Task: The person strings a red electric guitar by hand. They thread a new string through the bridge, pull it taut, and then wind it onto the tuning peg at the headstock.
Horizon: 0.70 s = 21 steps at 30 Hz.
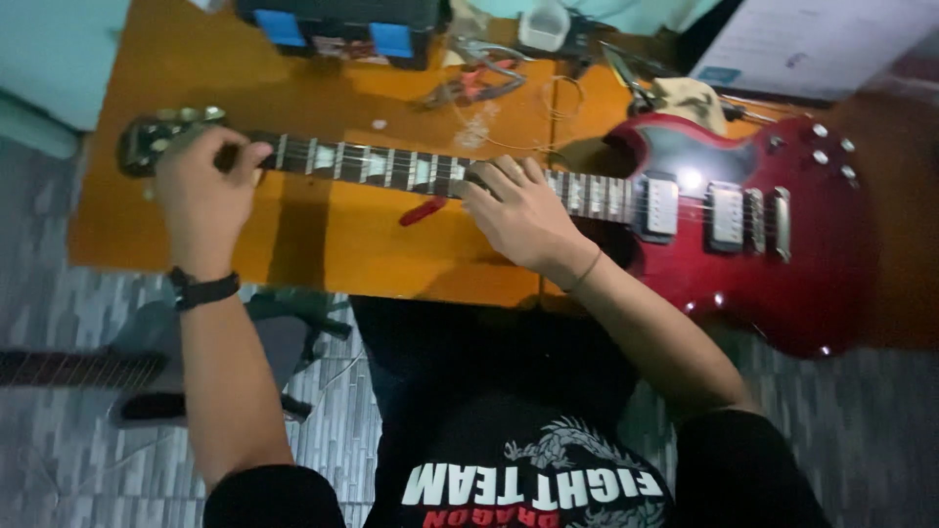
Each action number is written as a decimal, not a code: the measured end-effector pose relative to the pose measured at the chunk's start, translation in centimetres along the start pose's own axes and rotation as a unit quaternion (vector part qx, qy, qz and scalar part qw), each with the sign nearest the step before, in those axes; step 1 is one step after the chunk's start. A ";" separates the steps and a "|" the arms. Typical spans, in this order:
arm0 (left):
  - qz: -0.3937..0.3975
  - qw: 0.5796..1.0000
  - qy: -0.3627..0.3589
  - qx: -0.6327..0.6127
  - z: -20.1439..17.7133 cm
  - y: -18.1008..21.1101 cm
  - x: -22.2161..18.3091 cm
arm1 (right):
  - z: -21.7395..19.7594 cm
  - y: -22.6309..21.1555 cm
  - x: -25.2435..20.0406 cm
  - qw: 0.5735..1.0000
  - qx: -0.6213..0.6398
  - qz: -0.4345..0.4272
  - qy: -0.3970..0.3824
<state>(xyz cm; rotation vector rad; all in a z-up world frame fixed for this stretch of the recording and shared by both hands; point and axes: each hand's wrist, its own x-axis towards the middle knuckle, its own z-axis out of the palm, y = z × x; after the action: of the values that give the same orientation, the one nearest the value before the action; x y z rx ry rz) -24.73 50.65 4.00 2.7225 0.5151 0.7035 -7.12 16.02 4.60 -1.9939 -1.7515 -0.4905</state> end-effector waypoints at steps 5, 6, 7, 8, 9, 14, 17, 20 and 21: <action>-0.020 0.992 -0.001 -0.126 -1.6 -0.3 0.2 | 5.3 -1.9 6.5 0.998 0.051 -0.028 0.011; -0.010 0.986 -0.021 -0.167 -2.0 -0.7 0.2 | 5.8 -2.4 8.1 0.987 0.158 0.013 -0.025; 0.001 0.977 -0.038 -0.208 -2.5 -1.2 0.3 | 6.3 -2.9 9.7 0.961 0.263 0.053 -0.062; -0.005 0.978 -0.030 -0.204 -1.4 -2.5 0.2 | 7.3 -3.3 10.9 0.961 0.265 0.043 -0.064; -0.003 0.936 0.027 -0.351 -0.8 -4.1 0.2 | 8.4 -3.8 12.5 0.958 0.280 0.042 -0.043; 0.078 0.675 0.088 -0.729 -0.9 -7.6 0.6 | 12.6 -6.9 18.9 0.943 0.334 -0.006 -0.011; 0.062 0.615 0.103 -0.779 -1.8 -6.8 0.8 | 15.1 -7.8 21.5 0.951 0.304 -0.049 0.003; 0.066 0.610 0.102 -0.783 -1.7 -6.4 0.6 | 17.0 -8.5 23.6 0.949 0.307 -0.071 0.025; 0.055 0.613 0.115 -0.780 -1.6 -6.3 0.7 | 16.8 -8.8 24.3 0.944 0.318 -0.076 0.043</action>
<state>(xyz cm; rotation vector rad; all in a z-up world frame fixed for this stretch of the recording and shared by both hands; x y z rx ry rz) -26.68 56.90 3.38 0.9696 -0.2507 0.8714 -12.93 46.31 4.23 -1.3712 -1.7297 -0.0335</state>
